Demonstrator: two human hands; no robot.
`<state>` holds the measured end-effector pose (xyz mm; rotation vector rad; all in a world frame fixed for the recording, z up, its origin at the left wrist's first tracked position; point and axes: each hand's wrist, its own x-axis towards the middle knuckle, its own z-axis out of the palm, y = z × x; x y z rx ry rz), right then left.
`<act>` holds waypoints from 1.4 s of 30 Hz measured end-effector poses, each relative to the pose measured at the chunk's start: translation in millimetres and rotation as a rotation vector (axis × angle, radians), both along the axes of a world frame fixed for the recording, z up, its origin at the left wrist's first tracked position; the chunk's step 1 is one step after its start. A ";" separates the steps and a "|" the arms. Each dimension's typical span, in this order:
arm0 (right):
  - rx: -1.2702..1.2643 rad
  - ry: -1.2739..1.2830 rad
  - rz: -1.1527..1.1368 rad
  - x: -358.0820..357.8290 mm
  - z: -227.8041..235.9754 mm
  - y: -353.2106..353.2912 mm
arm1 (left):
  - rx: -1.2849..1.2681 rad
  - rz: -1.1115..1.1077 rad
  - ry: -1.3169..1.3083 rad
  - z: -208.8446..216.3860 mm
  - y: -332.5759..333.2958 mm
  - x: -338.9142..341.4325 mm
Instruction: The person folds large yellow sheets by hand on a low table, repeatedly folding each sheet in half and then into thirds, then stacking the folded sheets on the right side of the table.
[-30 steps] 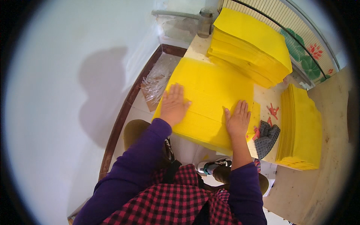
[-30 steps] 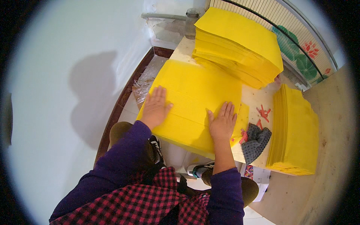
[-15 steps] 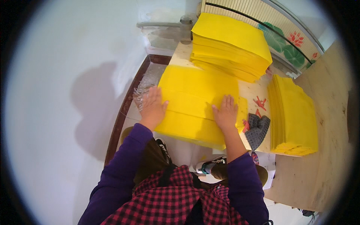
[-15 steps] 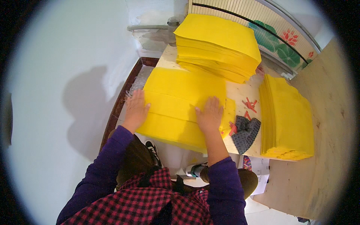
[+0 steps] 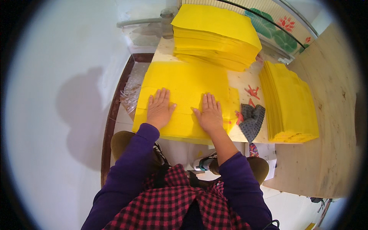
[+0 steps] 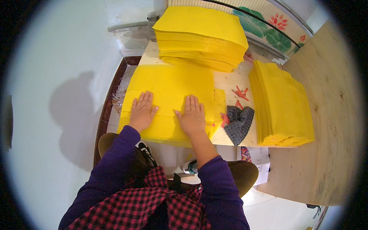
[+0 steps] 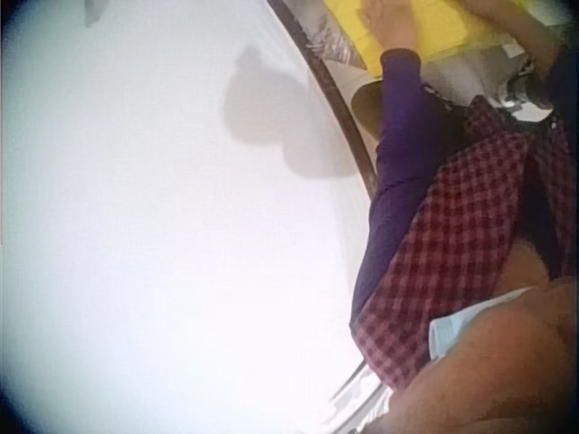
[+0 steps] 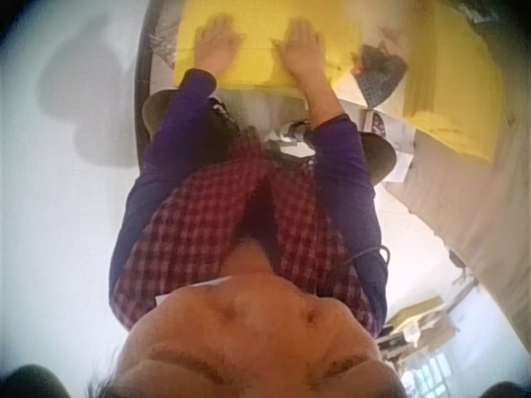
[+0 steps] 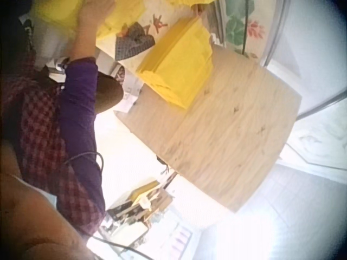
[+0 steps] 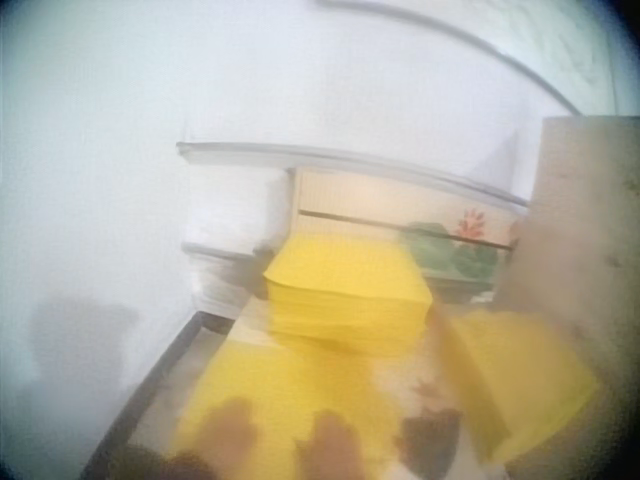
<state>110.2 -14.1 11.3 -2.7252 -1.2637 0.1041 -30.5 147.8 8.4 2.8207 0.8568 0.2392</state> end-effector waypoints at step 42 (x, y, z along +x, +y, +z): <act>1.416 1.529 -0.808 10.4 6.9 -30.0 | -0.190 0.003 -0.292 -5.0 23.7 -10.1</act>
